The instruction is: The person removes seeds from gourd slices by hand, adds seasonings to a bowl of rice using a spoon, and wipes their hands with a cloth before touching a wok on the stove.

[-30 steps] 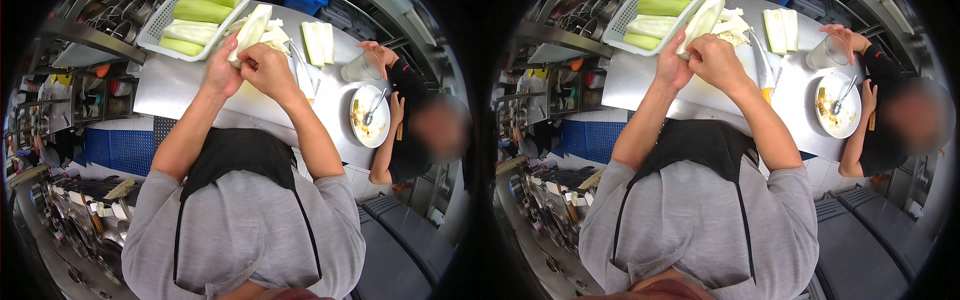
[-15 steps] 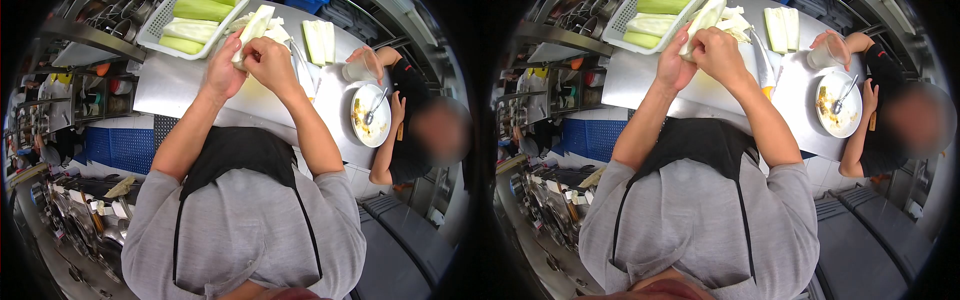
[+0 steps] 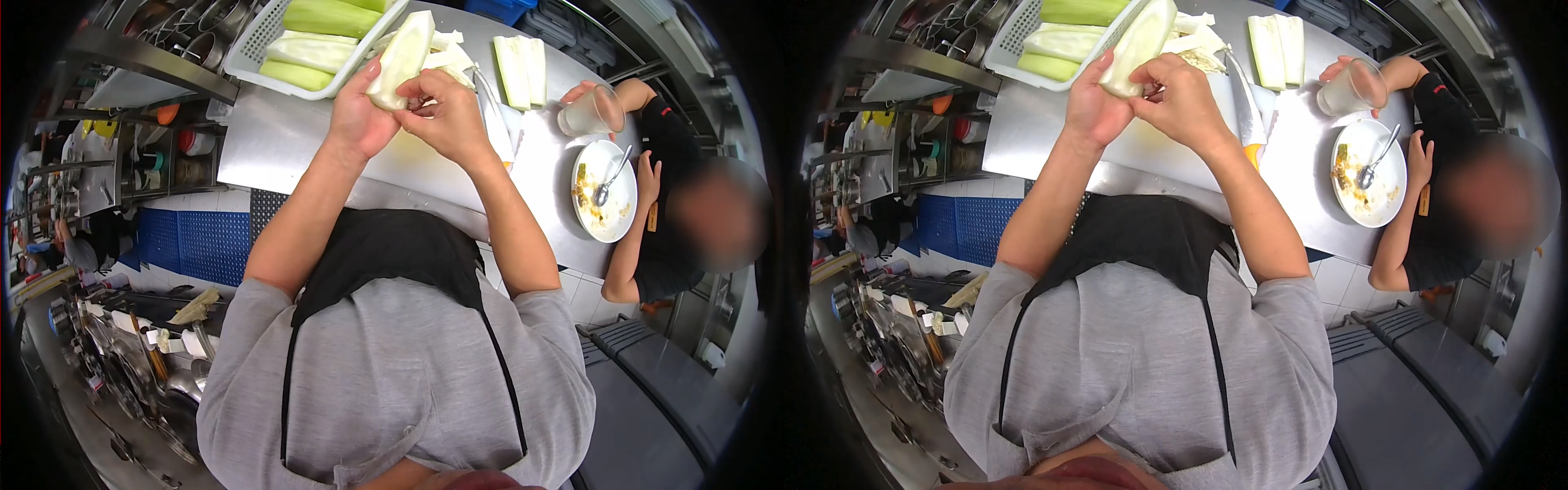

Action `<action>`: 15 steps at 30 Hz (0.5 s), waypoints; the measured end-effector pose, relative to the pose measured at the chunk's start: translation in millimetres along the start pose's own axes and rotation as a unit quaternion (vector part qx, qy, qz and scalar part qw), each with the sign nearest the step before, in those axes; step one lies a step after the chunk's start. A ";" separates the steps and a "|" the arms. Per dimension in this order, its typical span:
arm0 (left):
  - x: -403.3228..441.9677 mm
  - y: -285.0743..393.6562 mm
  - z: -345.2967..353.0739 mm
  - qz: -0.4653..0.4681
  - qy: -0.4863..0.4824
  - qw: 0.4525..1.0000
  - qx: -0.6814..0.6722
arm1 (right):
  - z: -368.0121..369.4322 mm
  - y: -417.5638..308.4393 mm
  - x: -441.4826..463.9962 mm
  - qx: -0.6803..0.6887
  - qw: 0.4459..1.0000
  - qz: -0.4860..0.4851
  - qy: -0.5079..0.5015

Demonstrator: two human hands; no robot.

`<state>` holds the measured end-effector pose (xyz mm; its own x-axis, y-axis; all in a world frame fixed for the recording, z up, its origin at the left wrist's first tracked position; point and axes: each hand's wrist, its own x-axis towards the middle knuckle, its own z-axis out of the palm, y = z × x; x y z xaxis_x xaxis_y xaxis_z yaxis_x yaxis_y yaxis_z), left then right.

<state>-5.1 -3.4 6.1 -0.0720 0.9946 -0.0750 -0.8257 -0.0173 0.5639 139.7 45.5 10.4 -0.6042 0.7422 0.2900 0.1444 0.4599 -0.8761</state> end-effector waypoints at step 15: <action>-11.0 -1.5 13.7 0.040 0.007 0.996 0.083 | -1.6 -11.2 4.3 -0.120 0.987 -0.101 0.034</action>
<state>4.5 -12.9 17.3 -0.1413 0.9893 -0.0351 -0.7137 -0.0773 0.6961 136.7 44.3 22.1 -0.5870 0.6502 0.4824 0.2122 0.6986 -0.6834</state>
